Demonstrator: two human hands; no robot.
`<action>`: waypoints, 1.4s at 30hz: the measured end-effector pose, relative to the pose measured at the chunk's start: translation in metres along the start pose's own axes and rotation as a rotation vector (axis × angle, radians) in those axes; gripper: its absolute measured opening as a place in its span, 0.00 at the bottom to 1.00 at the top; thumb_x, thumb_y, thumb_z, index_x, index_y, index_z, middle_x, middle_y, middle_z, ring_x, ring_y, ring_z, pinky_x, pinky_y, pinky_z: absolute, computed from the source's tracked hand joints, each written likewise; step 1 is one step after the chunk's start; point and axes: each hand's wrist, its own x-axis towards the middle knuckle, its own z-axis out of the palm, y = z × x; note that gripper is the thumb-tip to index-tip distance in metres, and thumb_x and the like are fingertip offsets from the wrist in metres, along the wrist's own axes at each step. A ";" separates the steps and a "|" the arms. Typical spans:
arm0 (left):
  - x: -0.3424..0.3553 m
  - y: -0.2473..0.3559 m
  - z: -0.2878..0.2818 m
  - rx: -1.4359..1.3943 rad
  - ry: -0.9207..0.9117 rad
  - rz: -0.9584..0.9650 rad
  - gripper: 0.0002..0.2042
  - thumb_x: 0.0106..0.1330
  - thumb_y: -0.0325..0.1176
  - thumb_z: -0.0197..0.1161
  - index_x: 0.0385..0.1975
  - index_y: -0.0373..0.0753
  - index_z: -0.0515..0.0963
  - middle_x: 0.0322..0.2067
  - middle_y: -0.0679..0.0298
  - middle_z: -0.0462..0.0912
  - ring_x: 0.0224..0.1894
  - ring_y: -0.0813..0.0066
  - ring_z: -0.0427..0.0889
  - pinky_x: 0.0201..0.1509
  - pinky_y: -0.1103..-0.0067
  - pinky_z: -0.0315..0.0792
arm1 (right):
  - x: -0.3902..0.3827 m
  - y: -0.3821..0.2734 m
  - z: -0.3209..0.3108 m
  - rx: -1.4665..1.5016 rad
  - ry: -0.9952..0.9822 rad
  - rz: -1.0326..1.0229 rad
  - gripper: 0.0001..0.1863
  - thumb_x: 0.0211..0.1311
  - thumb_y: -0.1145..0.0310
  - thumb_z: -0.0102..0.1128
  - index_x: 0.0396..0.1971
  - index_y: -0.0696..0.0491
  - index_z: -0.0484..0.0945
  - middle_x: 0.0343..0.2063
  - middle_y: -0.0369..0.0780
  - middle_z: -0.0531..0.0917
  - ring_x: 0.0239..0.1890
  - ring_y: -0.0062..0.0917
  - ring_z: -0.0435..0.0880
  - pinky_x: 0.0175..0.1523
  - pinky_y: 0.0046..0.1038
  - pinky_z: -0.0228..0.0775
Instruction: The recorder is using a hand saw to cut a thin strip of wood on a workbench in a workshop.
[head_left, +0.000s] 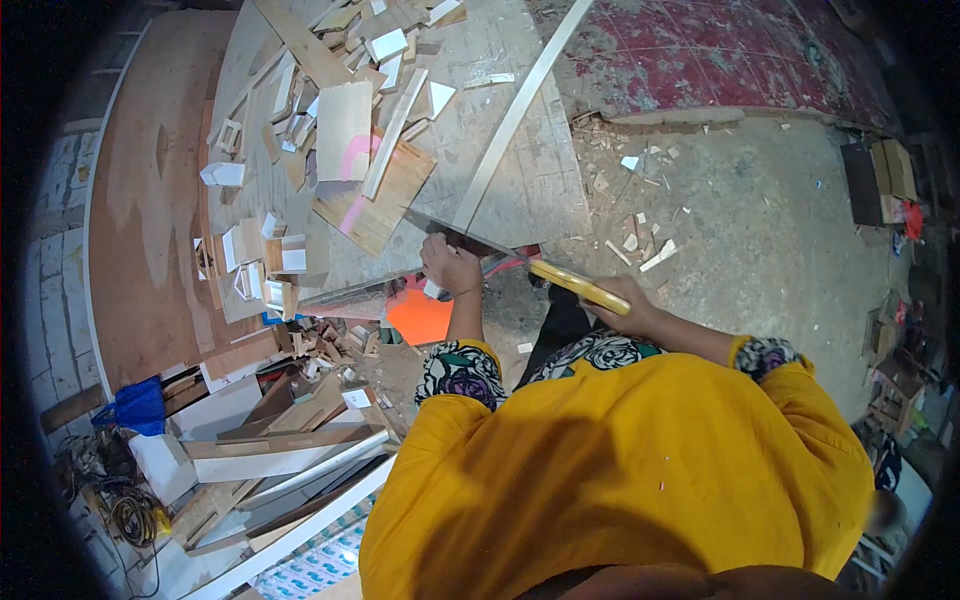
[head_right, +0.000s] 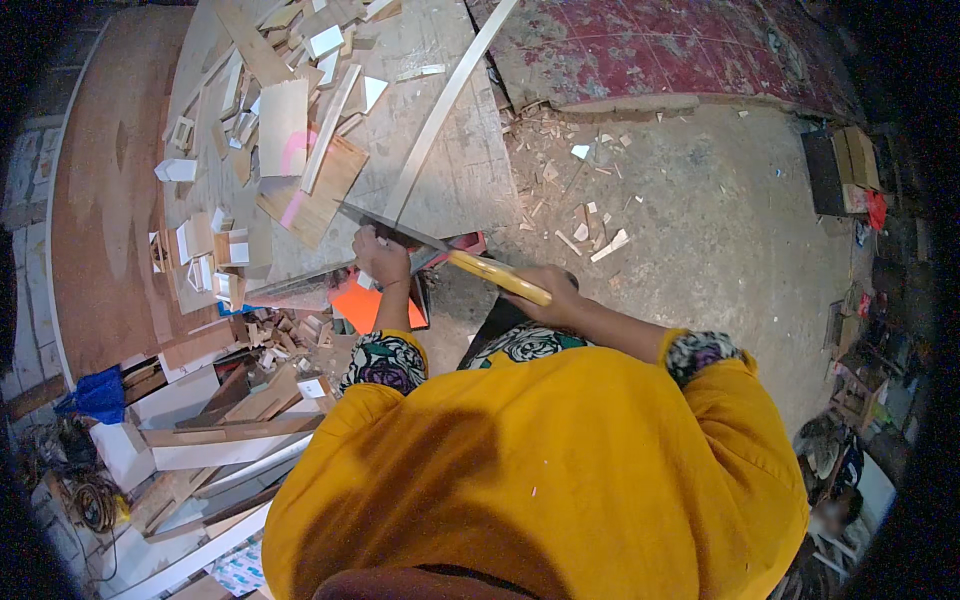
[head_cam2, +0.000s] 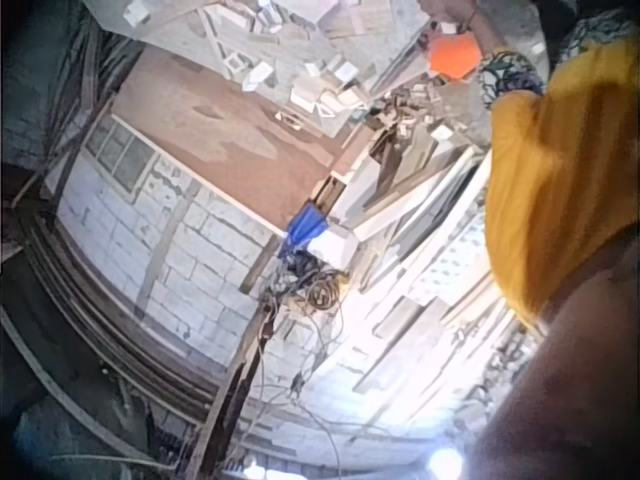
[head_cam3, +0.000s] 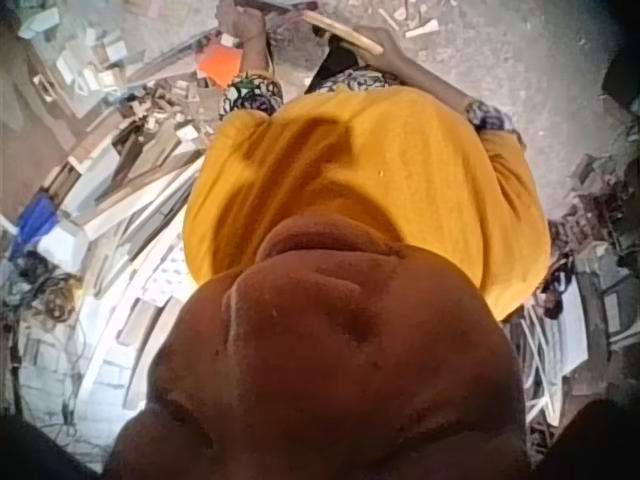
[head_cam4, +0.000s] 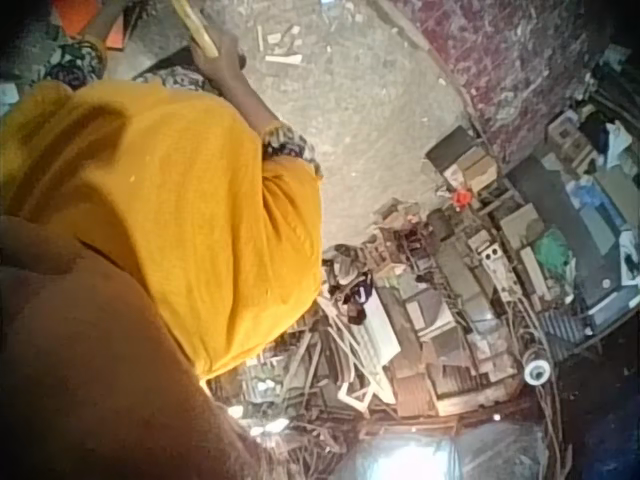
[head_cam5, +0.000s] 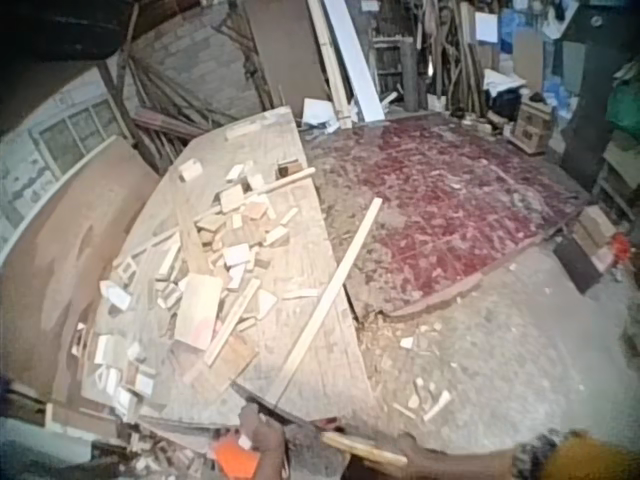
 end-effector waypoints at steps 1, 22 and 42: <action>-0.001 -0.002 0.002 -0.003 -0.002 -0.004 0.15 0.46 0.24 0.54 0.37 0.38 0.70 0.40 0.58 0.72 0.46 0.56 0.69 0.43 0.63 0.62 | 0.019 -0.004 0.010 0.018 0.027 -0.028 0.08 0.52 0.69 0.61 0.32 0.54 0.76 0.25 0.46 0.79 0.28 0.41 0.79 0.31 0.32 0.69; -0.003 -0.010 0.002 0.045 -0.025 -0.015 0.17 0.44 0.25 0.57 0.38 0.39 0.71 0.41 0.60 0.72 0.46 0.58 0.69 0.44 0.64 0.63 | -0.010 -0.020 0.005 -0.040 0.035 -0.033 0.07 0.51 0.72 0.61 0.30 0.56 0.75 0.22 0.46 0.77 0.24 0.40 0.78 0.31 0.30 0.68; 0.000 -0.002 0.000 0.088 -0.048 -0.048 0.14 0.45 0.28 0.57 0.36 0.39 0.72 0.40 0.61 0.72 0.48 0.59 0.68 0.47 0.66 0.62 | -0.010 0.011 0.006 -0.042 0.056 -0.114 0.07 0.50 0.72 0.61 0.30 0.54 0.76 0.21 0.45 0.77 0.23 0.40 0.78 0.29 0.30 0.68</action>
